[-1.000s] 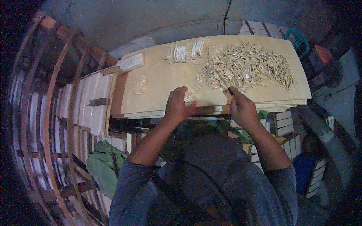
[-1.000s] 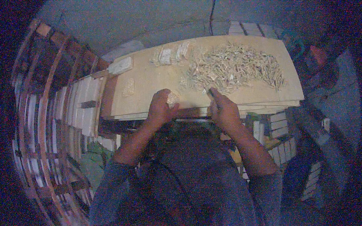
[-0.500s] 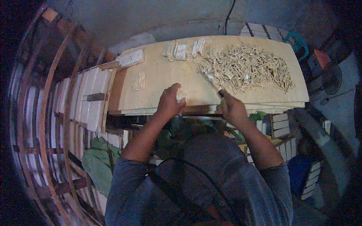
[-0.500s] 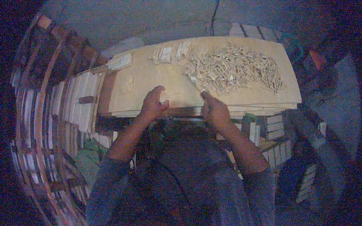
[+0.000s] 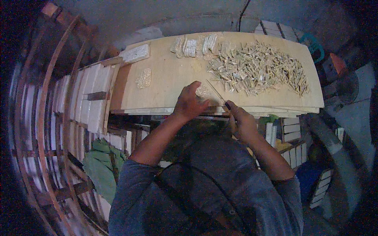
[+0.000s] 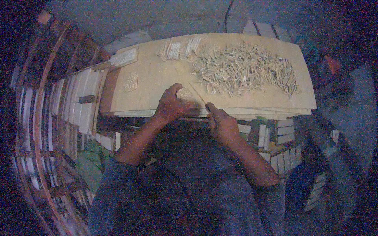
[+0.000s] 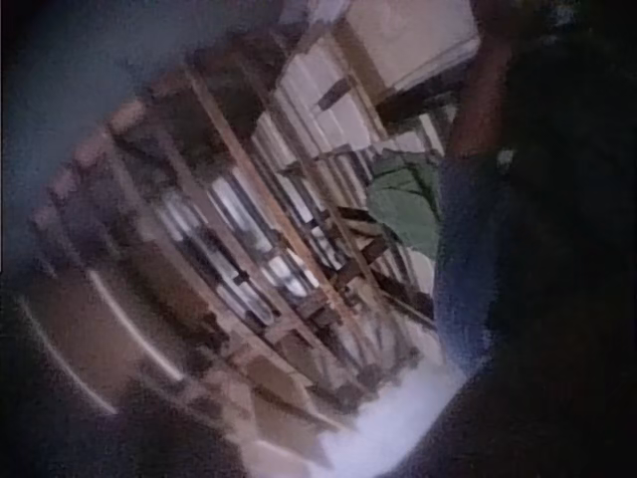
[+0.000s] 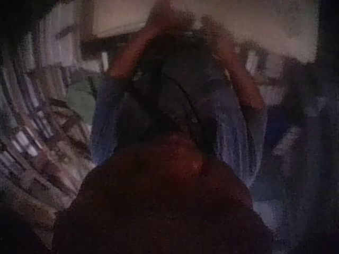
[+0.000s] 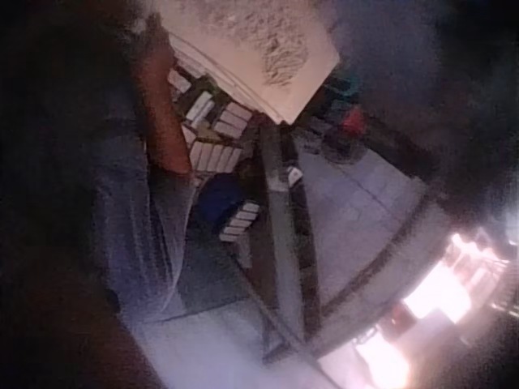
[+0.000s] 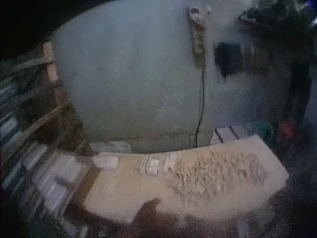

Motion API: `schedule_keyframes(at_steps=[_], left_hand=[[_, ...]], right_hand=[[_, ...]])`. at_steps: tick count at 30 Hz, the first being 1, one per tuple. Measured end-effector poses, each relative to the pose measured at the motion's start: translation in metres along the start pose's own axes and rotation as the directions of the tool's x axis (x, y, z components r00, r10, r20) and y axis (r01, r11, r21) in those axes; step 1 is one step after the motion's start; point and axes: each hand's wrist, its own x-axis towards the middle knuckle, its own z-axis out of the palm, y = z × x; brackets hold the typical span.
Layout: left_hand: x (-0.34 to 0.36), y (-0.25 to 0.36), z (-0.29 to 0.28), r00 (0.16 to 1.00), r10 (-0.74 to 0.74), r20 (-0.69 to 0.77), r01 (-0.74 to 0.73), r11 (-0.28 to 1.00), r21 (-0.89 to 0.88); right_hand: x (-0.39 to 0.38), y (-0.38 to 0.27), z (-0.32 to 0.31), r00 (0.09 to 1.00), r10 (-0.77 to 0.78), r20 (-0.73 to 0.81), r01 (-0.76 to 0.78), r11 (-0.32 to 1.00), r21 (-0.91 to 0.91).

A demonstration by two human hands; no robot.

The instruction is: The person uses a knife to slice small rectangular blocks of light-colored wood into thin strips on a wooden workbench. The person holds the wood with the left hand and cuts with the right hand, accumulating a pile of wood shavings and strips on the table.

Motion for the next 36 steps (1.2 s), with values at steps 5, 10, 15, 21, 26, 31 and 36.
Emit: schedule_keyframes(at_steps=[5,10,15,21,26,31,36], left_hand=[[0.001,-0.013,0.004,0.997,-0.050,0.051,0.052,0.998,-0.040],[0.002,0.000,-0.004,0.999,-0.021,0.049,0.023,0.999,-0.047],[0.002,-0.008,0.005,0.999,0.032,-0.021,-0.033,0.998,-0.052],[0.003,-0.017,0.006,1.000,0.011,0.026,-0.011,1.000,0.003],[0.002,-0.017,0.003,0.998,0.010,0.063,-0.009,1.000,-0.013],[0.002,-0.025,0.003,0.996,0.073,0.056,-0.070,0.996,-0.057],[0.002,-0.027,0.005,0.990,0.139,0.029,-0.137,0.989,-0.050]], right_hand=[[0.004,0.005,0.013,0.998,-0.015,0.065,0.023,0.993,-0.116],[0.005,0.004,0.011,0.997,-0.015,0.076,0.023,0.994,-0.109],[0.007,0.000,0.005,0.999,0.001,0.042,0.003,0.994,-0.111],[0.006,-0.002,0.000,0.997,0.002,0.071,0.004,0.996,-0.092],[0.002,-0.004,-0.002,0.996,-0.005,0.087,0.011,0.998,-0.070],[0.001,-0.010,-0.004,0.998,0.018,0.068,-0.015,0.999,-0.033],[0.000,-0.006,0.005,1.000,0.014,0.019,-0.014,1.000,-0.022]])
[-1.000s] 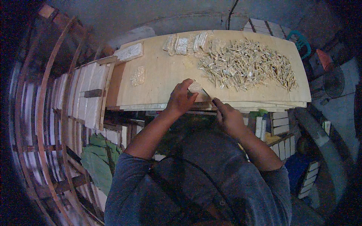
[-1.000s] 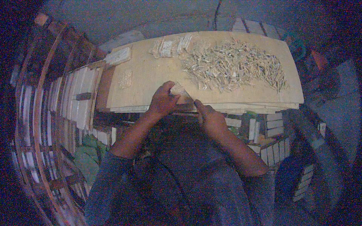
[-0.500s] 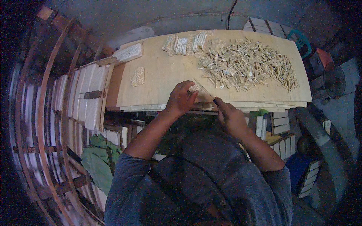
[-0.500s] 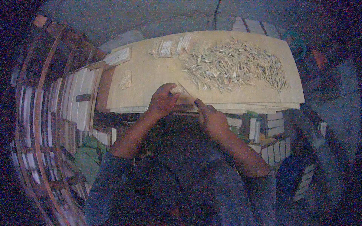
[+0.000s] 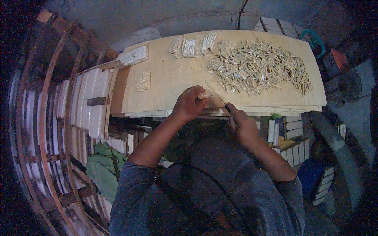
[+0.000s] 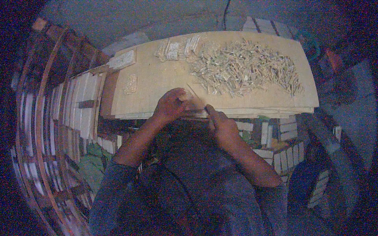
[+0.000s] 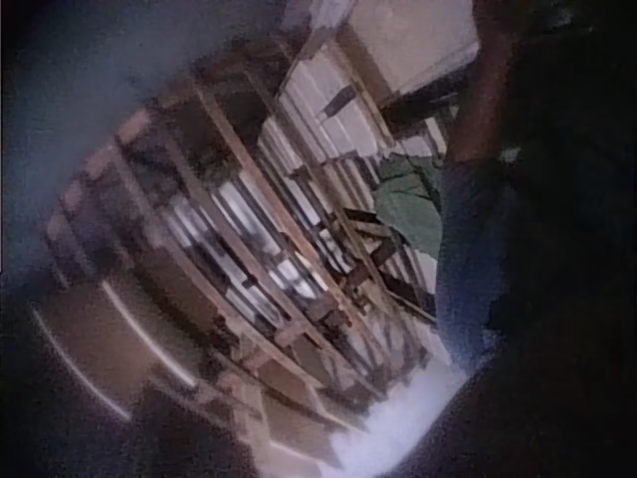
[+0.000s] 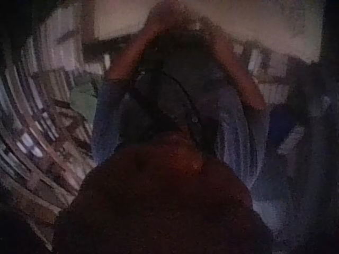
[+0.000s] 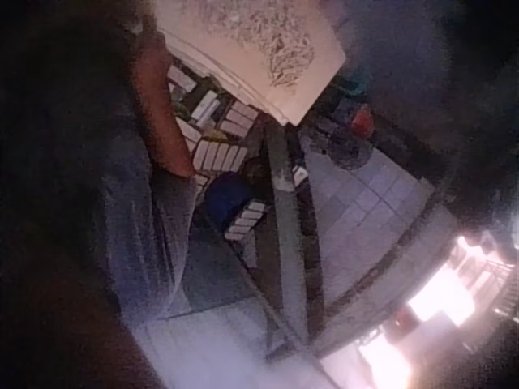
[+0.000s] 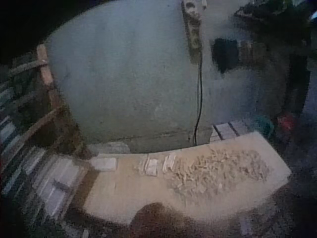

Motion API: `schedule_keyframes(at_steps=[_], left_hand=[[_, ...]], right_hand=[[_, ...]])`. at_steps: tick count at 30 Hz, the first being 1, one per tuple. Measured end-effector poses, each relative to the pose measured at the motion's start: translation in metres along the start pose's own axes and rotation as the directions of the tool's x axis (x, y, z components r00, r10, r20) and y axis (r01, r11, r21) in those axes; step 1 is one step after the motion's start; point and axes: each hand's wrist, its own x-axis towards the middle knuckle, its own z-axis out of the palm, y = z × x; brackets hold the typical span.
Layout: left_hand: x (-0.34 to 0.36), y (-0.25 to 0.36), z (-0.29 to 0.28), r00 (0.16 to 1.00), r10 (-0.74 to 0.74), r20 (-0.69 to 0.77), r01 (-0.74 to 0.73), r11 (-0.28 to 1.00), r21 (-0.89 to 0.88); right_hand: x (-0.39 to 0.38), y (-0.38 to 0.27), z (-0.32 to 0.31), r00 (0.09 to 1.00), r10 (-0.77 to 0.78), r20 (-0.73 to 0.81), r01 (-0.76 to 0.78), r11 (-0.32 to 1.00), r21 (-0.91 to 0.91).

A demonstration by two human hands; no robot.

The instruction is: The person uses a knife to slice small rectangular blocks of light-colored wood into thin strips on a wooden workbench. The person holds the wood with the left hand and cuts with the right hand, accumulating a pile of wood shavings and strips on the table.

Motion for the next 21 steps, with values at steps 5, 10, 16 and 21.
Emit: schedule_keyframes(at_steps=[5,10,16,21], left_hand=[[0.007,0.005,-0.002,0.986,0.155,0.057,-0.165,0.953,0.256],[0.010,0.001,-0.003,0.942,0.323,0.096,-0.337,0.909,0.244],[0.017,0.009,-0.006,0.957,0.273,0.095,-0.287,0.935,0.208],[0.014,0.006,-0.004,0.945,0.290,0.153,-0.322,0.907,0.272]], right_hand=[[0.000,-0.009,0.002,0.999,-0.018,-0.033,0.018,1.000,-0.008],[0.012,-0.016,0.010,0.998,-0.016,0.068,0.020,0.998,-0.060],[0.030,-0.015,0.028,0.986,0.095,0.135,-0.072,0.984,-0.164],[0.006,-0.007,0.013,0.945,0.146,0.292,-0.157,0.988,0.014]])
